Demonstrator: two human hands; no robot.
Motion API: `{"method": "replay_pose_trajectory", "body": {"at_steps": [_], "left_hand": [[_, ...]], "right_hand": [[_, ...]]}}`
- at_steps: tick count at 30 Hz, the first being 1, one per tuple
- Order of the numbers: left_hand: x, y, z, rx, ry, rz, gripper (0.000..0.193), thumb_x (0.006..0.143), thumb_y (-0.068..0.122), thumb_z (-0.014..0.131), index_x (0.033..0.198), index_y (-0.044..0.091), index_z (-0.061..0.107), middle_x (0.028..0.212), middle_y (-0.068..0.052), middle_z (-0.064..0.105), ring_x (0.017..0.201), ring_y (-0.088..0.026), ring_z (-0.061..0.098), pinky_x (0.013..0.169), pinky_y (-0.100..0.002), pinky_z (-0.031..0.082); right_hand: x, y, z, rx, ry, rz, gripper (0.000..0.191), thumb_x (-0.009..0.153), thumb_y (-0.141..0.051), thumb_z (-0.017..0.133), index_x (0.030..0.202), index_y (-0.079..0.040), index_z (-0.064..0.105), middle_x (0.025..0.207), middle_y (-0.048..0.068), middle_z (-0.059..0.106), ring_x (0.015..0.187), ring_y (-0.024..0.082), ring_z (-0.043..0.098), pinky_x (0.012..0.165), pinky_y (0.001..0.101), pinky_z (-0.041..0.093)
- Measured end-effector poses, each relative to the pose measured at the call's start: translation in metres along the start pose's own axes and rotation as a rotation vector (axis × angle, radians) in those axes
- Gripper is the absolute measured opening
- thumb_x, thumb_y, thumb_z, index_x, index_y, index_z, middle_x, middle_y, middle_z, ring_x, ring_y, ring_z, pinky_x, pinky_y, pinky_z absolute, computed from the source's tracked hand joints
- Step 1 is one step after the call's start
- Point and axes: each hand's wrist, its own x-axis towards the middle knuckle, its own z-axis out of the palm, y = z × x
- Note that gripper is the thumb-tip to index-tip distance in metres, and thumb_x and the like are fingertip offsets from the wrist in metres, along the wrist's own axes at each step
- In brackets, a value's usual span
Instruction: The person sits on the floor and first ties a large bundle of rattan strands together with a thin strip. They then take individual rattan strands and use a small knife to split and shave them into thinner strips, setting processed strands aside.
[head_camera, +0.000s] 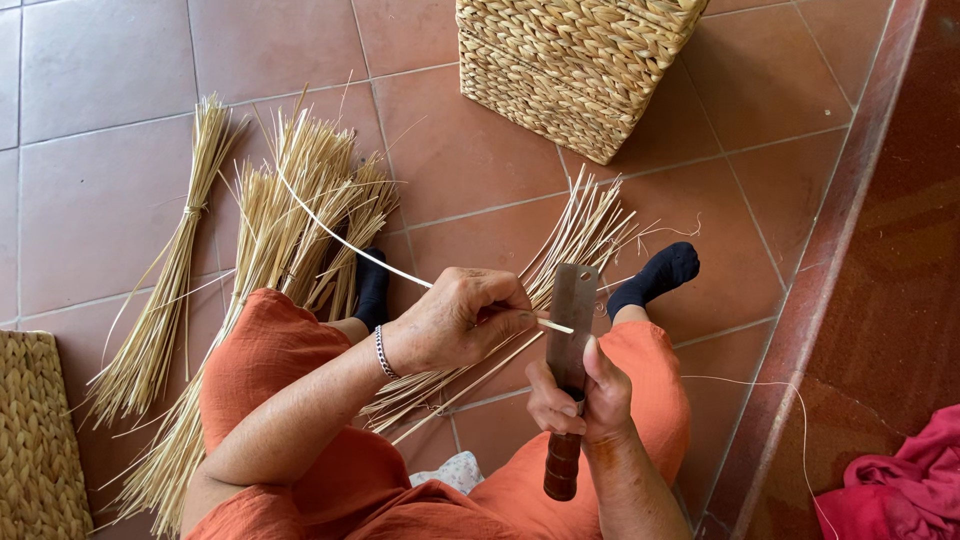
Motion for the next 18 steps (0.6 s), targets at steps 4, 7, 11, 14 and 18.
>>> {"method": "replay_pose_trajectory", "body": {"at_steps": [4, 7, 11, 14, 18], "left_hand": [[0.000, 0.002, 0.000, 0.028, 0.018, 0.044, 0.015, 0.092, 0.013, 0.076, 0.088, 0.004, 0.066, 0.079, -0.009, 0.069, 0.068, -0.023, 0.070, 0.060, -0.034, 0.054], [-0.003, 0.006, 0.001, -0.005, 0.026, 0.112, 0.013, 0.094, 0.012, 0.075, 0.092, 0.004, 0.065, 0.083, -0.009, 0.070, 0.073, -0.024, 0.070, 0.064, -0.034, 0.054], [-0.003, 0.010, 0.001, 0.019, 0.033, 0.234, 0.010, 0.095, 0.009, 0.074, 0.096, 0.004, 0.065, 0.089, -0.009, 0.070, 0.081, -0.026, 0.069, 0.070, -0.035, 0.055], [-0.002, 0.011, 0.002, 0.015, 0.038, 0.164, 0.011, 0.094, 0.009, 0.075, 0.094, 0.003, 0.065, 0.085, -0.009, 0.069, 0.076, -0.023, 0.070, 0.066, -0.033, 0.055], [-0.002, 0.011, 0.003, -0.030, 0.021, 0.049, 0.010, 0.092, 0.008, 0.075, 0.091, 0.002, 0.067, 0.079, -0.009, 0.069, 0.066, -0.017, 0.070, 0.060, -0.030, 0.055]], "right_hand": [[-0.008, 0.001, -0.002, -0.088, 0.096, -0.022, 0.063, 0.112, -0.051, 0.043, 0.161, -0.013, 0.035, 0.071, 0.003, 0.047, 0.040, 0.010, 0.035, 0.044, 0.0280, 0.031], [-0.010, -0.001, 0.003, -0.037, 0.084, -0.019, 0.055, 0.115, -0.051, 0.044, 0.145, -0.005, 0.046, 0.074, 0.006, 0.052, 0.041, 0.011, 0.037, 0.044, 0.0292, 0.033], [-0.006, -0.006, 0.017, -0.121, 0.102, -0.026, 0.060, 0.109, -0.052, 0.043, 0.151, -0.010, 0.038, 0.075, 0.015, 0.058, 0.037, 0.012, 0.037, 0.037, 0.0271, 0.033], [-0.001, -0.009, 0.025, -0.213, 0.140, -0.059, 0.060, 0.109, -0.050, 0.042, 0.150, -0.007, 0.036, 0.076, 0.017, 0.059, 0.036, 0.011, 0.038, 0.036, 0.0270, 0.034], [-0.003, -0.011, 0.028, -0.081, 0.104, 0.000, 0.064, 0.111, -0.050, 0.038, 0.162, -0.014, 0.028, 0.073, 0.013, 0.057, 0.038, 0.011, 0.037, 0.038, 0.0266, 0.032]]}}
